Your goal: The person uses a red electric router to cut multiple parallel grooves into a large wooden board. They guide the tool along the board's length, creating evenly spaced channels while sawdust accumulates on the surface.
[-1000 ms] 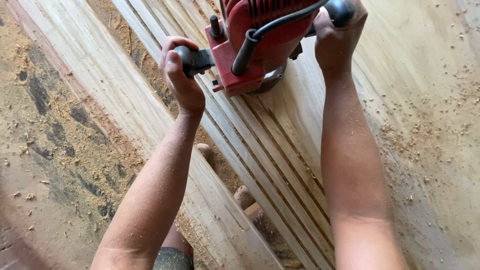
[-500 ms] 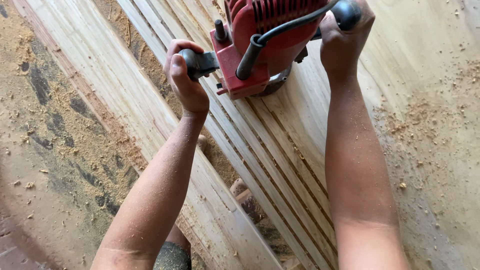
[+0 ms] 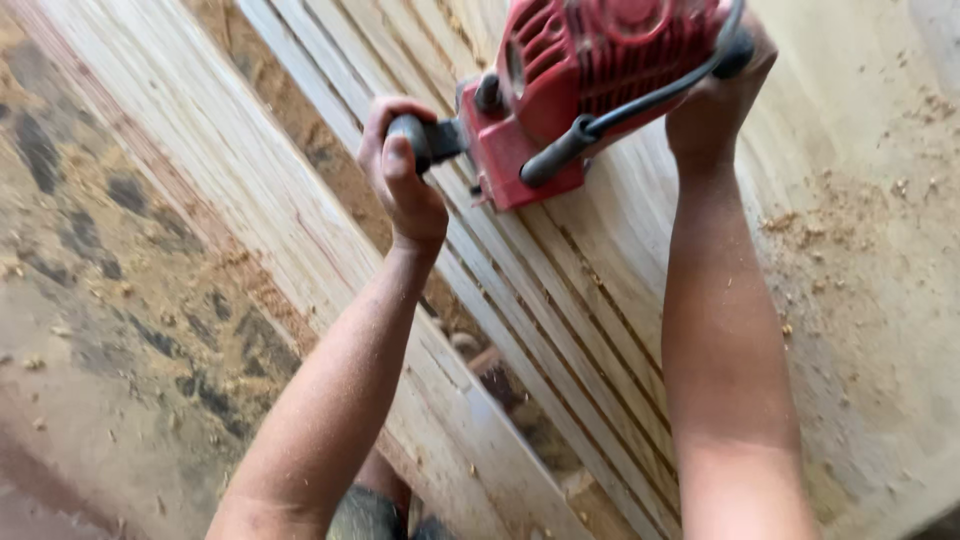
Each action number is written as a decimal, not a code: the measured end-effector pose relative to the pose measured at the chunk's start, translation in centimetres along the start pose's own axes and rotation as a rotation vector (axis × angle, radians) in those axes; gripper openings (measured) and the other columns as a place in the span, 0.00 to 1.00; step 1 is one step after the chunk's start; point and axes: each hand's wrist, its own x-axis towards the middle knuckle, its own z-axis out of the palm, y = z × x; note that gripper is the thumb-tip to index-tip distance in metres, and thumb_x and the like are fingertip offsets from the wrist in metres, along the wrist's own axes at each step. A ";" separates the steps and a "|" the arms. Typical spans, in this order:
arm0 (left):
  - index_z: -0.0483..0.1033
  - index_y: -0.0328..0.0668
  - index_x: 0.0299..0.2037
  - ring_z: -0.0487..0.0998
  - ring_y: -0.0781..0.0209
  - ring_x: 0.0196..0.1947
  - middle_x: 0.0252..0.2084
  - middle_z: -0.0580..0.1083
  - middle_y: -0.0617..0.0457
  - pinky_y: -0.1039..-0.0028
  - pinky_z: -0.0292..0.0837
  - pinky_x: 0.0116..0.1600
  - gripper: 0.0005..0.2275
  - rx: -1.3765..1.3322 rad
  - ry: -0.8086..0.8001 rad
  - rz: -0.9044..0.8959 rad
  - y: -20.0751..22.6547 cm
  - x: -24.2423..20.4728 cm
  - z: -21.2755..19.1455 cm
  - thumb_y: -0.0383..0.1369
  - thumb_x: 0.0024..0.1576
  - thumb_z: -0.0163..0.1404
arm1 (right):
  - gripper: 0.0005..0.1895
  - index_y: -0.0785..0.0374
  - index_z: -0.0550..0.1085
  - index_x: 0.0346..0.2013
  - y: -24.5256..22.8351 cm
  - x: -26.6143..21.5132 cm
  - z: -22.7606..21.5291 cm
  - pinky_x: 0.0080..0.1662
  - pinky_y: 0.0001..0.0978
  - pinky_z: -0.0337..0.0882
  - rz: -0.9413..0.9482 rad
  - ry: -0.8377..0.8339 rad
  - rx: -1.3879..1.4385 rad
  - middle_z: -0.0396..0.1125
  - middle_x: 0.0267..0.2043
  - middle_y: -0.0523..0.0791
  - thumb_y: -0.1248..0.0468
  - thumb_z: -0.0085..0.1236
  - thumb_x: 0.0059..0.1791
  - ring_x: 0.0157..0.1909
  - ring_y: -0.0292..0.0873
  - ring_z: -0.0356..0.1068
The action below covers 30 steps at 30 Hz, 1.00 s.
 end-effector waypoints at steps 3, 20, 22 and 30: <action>0.71 0.36 0.39 0.68 0.63 0.37 0.36 0.68 0.53 0.71 0.63 0.45 0.28 0.006 -0.008 -0.003 1.0 -0.3 0.2 0.59 0.60 0.37 | 0.07 0.69 0.71 0.44 -0.5 0.5 -1.0 0.49 0.47 0.65 -0.299 0.034 -0.286 0.66 0.46 0.55 0.68 0.58 0.54 0.46 0.59 0.64; 0.71 0.36 0.40 0.67 0.66 0.35 0.34 0.67 0.54 0.75 0.62 0.42 0.27 -0.094 -0.030 0.002 0.7 -5.5 1.2 0.58 0.60 0.41 | 0.18 0.68 0.68 0.58 0.8 -3.0 -4.8 0.56 0.35 0.70 0.059 -0.074 0.470 0.69 0.54 0.45 0.58 0.58 0.60 0.53 0.38 0.69; 0.71 0.37 0.39 0.66 0.67 0.34 0.32 0.66 0.55 0.75 0.60 0.42 0.26 -0.074 -0.028 0.033 0.8 -6.2 1.3 0.58 0.60 0.40 | 0.13 0.67 0.70 0.50 1.6 -3.7 -5.2 0.50 0.33 0.70 0.111 -0.073 0.583 0.68 0.46 0.44 0.58 0.53 0.60 0.46 0.36 0.68; 0.72 0.36 0.37 0.66 0.66 0.29 0.31 0.68 0.54 0.71 0.62 0.35 0.21 -0.115 -0.034 0.165 -2.3 -9.0 1.7 0.49 0.66 0.37 | 0.09 0.67 0.66 0.42 9.5 -7.8 -6.7 0.47 0.35 0.68 0.129 0.034 0.238 0.63 0.40 0.44 0.62 0.49 0.61 0.41 0.38 0.63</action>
